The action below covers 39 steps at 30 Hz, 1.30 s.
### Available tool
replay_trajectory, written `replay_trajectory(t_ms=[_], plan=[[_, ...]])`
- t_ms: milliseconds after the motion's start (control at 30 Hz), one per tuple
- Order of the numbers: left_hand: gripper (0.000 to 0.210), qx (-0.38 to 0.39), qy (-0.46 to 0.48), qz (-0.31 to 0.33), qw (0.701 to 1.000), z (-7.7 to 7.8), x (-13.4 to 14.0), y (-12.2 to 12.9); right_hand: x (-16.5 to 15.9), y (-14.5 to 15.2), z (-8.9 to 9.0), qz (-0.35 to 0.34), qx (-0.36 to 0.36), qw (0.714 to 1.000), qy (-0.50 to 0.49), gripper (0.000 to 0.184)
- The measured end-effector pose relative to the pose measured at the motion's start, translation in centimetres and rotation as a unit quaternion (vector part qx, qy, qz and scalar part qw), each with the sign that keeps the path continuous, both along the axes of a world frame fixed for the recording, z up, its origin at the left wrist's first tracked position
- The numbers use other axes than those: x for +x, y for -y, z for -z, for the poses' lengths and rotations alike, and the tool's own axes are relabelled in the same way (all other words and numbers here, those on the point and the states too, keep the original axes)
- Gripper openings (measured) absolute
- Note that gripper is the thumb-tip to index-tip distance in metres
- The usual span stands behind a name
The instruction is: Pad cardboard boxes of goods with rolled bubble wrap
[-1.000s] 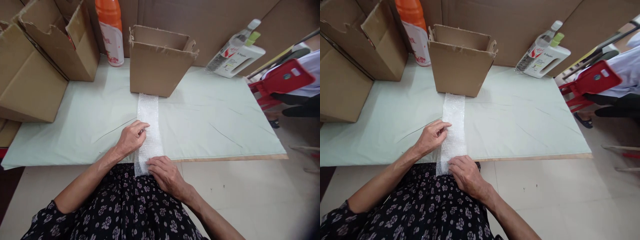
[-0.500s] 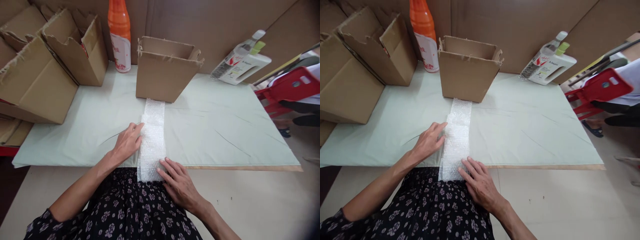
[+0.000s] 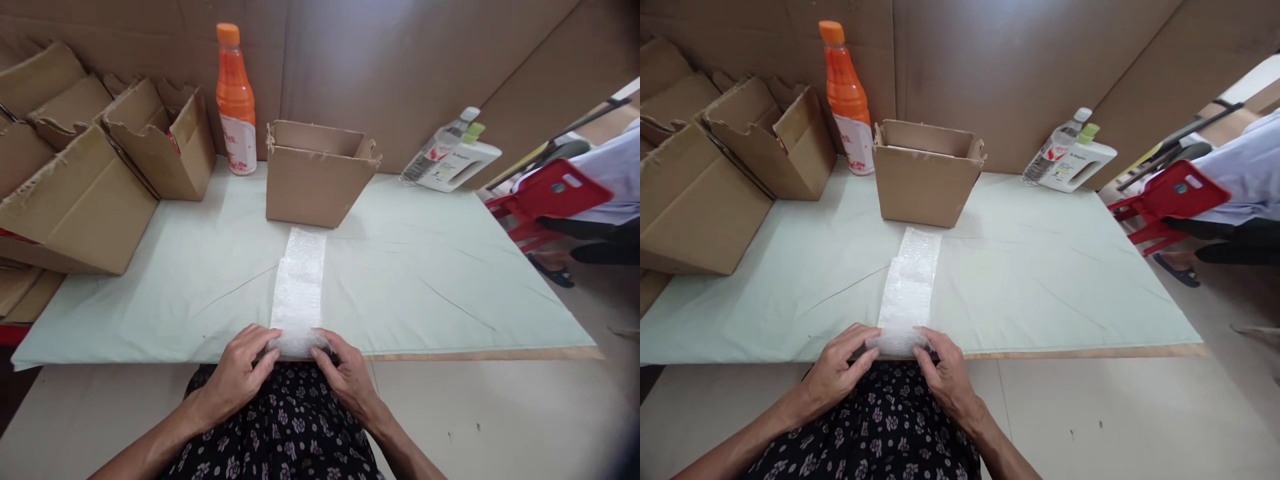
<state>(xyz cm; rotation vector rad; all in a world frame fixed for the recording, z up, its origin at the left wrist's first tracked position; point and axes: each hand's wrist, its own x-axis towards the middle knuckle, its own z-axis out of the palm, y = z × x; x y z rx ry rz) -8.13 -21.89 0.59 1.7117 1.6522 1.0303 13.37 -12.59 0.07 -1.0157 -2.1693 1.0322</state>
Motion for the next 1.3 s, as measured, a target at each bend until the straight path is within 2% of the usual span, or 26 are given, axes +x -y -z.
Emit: replay_trajectory(t_ms=[67, 133, 267, 333, 400, 500, 567, 667, 833, 1100, 1300], plan=[[0.023, -0.060, 0.052, -0.046, 0.996, -0.2, 0.6, -1.1, -0.2, -0.3, -0.1, 0.027, -0.057, 0.998, 0.025, 0.032], [0.023, -0.091, 0.076, -0.062, 0.991, -0.4, 0.7, -1.8, 0.0, -0.8, -0.4, 0.026, -0.087, 0.995, 0.043, 0.037], [0.020, -0.077, 0.077, -0.041, 0.993, -0.5, 0.1, -2.3, 0.6, -3.5, -2.0, 0.033, -0.078, 0.996, 0.030, 0.033], [0.020, -0.053, 0.071, -0.031, 0.996, -0.5, -0.3, -2.3, 0.0, -6.1, -2.6, 0.054, -0.031, 0.998, 0.027, 0.029], [0.019, -0.039, 0.068, -0.026, 0.997, -0.4, -0.5, -2.4, -1.6, -9.1, -2.5, 0.040, 0.046, 0.997, 0.050, 0.026], [0.015, -0.048, 0.068, -0.026, 0.996, -0.3, -0.5, -2.4, -5.0, -12.7, -1.3, -0.014, 0.160, 0.979, 0.124, 0.028], [0.009, -0.063, 0.072, -0.043, 0.994, -0.2, -0.5, -2.4, -6.7, -13.9, -0.2, -0.039, 0.199, 0.965, 0.163, 0.023], [0.005, -0.078, 0.091, -0.073, 0.990, -0.2, -0.4, -2.2, -7.5, -14.0, 0.7, -0.045, 0.221, 0.963, 0.145, 0.003], [0.009, -0.087, 0.138, -0.046, 0.986, -0.2, -0.8, -1.9, -6.2, -13.4, 0.7, 0.014, 0.228, 0.969, 0.091, 0.009], [0.013, -0.083, 0.164, -0.035, 0.982, 0.3, -0.7, -1.2, -7.0, -13.6, 1.4, 0.066, 0.238, 0.959, 0.138, 0.015], [0.017, -0.051, 0.157, -0.020, 0.986, 0.0, -0.9, -1.2, -6.9, -13.5, 0.3, 0.092, 0.232, 0.960, 0.126, 0.016]])
